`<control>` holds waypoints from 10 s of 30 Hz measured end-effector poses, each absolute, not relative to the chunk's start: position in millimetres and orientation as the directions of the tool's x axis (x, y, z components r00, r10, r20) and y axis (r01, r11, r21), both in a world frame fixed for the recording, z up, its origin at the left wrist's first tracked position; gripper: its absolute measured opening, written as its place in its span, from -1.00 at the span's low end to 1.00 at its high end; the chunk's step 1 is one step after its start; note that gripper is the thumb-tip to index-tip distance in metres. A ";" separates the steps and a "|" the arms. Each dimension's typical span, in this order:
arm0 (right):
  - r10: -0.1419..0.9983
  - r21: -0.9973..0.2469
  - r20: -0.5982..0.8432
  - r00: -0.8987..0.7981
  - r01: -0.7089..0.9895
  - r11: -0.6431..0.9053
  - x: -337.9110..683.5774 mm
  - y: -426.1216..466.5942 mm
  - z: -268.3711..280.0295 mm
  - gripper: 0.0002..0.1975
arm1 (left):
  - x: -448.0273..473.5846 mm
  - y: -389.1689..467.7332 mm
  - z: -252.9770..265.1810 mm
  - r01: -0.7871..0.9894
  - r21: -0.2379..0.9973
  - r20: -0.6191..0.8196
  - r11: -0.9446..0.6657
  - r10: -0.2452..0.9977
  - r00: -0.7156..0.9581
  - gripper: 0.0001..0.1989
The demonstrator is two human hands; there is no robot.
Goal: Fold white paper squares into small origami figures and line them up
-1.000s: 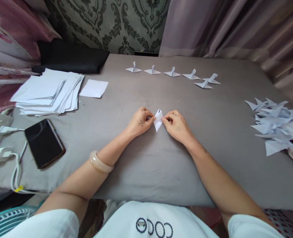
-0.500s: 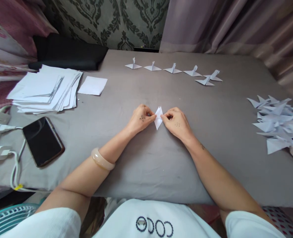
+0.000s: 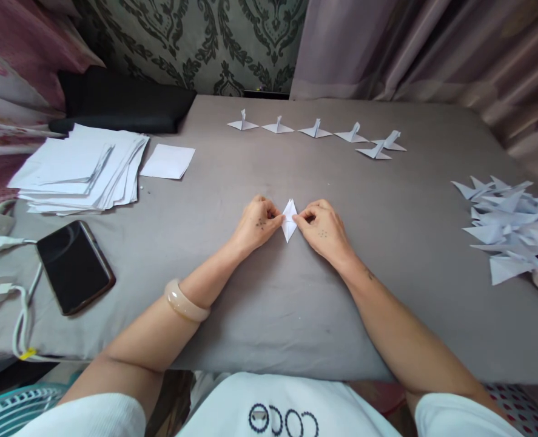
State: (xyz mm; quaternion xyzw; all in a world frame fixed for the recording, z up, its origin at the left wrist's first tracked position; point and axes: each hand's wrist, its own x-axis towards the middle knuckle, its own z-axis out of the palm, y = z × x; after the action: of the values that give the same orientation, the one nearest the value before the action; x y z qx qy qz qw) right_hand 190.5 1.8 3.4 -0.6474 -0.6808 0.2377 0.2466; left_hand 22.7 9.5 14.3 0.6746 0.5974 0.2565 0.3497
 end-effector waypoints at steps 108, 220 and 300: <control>0.779 -0.125 0.369 -0.507 0.804 0.582 204.7 -19.9 19.9 -0.78 | 18.4 -12.1 12.4 0.706 0.045 0.446 -0.707 0.647 0.619 -0.79; 0.905 -0.717 0.033 -0.424 0.621 0.317 222.5 -11.6 20.0 -0.55 | 12.1 -25.7 25.1 0.710 0.121 0.095 -0.694 0.720 0.687 -0.54; 0.923 -0.572 0.281 -0.263 0.726 0.381 211.7 -30.5 9.0 -0.82 | 25.0 13.2 12.0 0.614 0.572 0.207 -0.543 0.821 0.533 -0.82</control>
State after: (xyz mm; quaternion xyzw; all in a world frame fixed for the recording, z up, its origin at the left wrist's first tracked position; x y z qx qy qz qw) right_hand 211.7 -30.5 9.0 -0.5306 -0.7771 0.1667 0.2945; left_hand 25.0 13.2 12.0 0.8469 0.4235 0.2332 0.2214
